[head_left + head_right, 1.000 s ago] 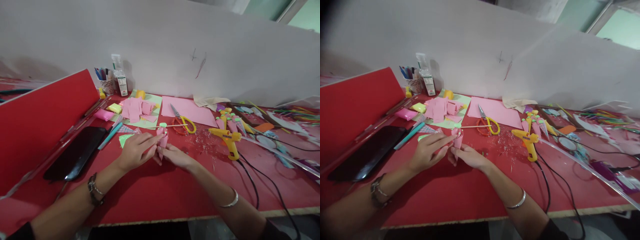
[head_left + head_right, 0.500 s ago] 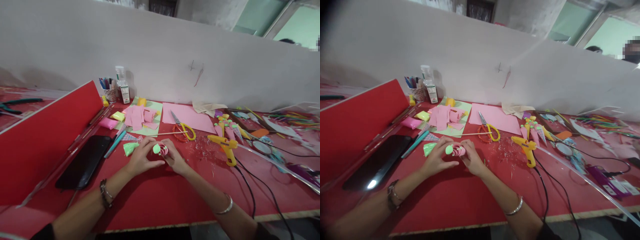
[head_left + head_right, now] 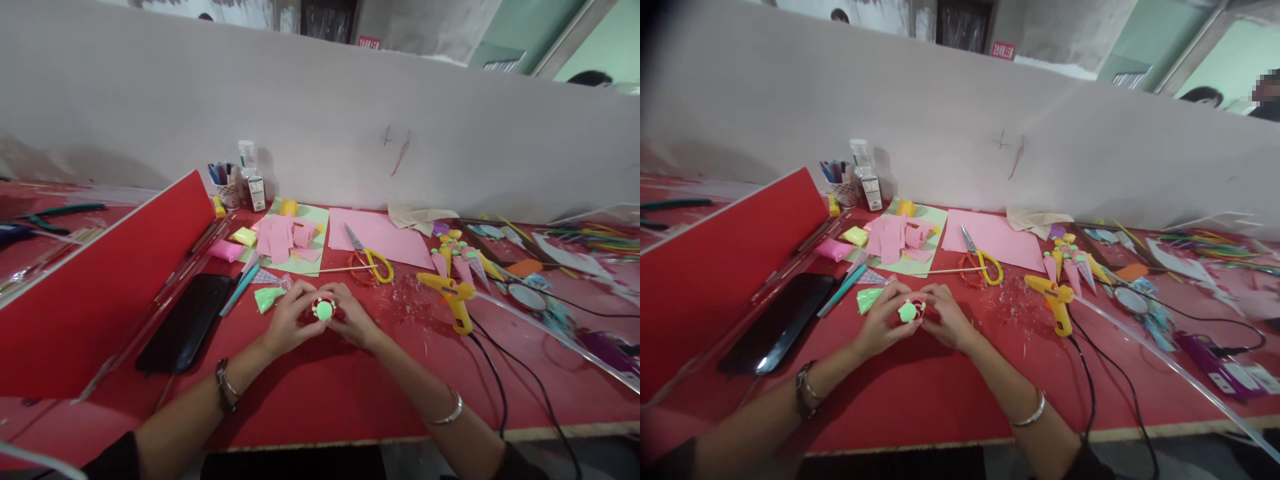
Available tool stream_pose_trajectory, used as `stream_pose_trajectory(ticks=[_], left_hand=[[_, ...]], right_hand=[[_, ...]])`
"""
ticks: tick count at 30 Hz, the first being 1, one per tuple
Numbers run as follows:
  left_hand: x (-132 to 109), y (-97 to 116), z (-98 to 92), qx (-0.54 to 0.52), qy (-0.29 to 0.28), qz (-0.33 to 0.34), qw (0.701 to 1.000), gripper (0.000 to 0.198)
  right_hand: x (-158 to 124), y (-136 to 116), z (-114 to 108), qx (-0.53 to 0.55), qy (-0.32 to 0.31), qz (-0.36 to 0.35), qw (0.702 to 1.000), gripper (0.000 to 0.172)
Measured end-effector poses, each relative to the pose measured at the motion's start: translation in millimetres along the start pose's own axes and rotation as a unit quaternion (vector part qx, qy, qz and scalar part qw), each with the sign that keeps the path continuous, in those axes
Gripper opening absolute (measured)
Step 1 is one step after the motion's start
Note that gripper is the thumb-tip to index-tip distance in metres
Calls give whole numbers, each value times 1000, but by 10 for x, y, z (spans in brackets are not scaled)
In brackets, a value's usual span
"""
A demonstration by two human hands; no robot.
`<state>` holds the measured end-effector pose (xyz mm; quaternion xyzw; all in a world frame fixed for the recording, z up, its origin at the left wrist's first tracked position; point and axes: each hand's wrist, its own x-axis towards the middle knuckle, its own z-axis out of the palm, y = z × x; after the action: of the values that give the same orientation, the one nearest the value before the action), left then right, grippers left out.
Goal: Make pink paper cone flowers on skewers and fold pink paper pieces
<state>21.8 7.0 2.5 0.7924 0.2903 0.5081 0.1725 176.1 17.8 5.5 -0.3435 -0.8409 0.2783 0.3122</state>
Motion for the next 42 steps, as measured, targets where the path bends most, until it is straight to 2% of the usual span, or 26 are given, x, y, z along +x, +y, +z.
stream_pose_trajectory(ticks=[2, 5, 8, 15, 22, 29, 33, 36, 39, 42], left_hand=[[1, 2, -5, 3, -19, -5, 1000, 30], [5, -10, -4, 9, -42, -15, 999, 33], [8, -49, 11, 24, -62, -5, 998, 34], [2, -104, 35, 45, -63, 10, 997, 26], [19, -99, -9, 64, -73, -12, 995, 21], [76, -77, -15, 20, -90, -89, 992, 25], [78, -82, -6, 8, -127, -157, 979, 22], [65, -69, -6, 4, -188, -179, 966, 24], [60, -39, -19, 5, -245, -173, 954, 26], [65, -24, -25, 34, -275, -165, 947, 32]], right_hand=[[4, 7, -21, 20, -10, 1, 1000, 17], [-3, 45, -5, 65, -18, 11, 998, 27], [-9, 92, 16, 58, -12, 0, 998, 32], [-21, 116, 0, 12, 0, -11, 1000, 20], [-19, 78, 1, 8, -43, 8, 999, 13], [-12, 7, 65, 65, -37, 94, 993, 10], [6, 1, 73, 99, -56, 106, 988, 11], [21, -24, 23, 126, -72, 115, 983, 15], [43, -79, -112, 148, -66, 132, 978, 19], [72, -174, -361, 176, -39, 158, 971, 23]])
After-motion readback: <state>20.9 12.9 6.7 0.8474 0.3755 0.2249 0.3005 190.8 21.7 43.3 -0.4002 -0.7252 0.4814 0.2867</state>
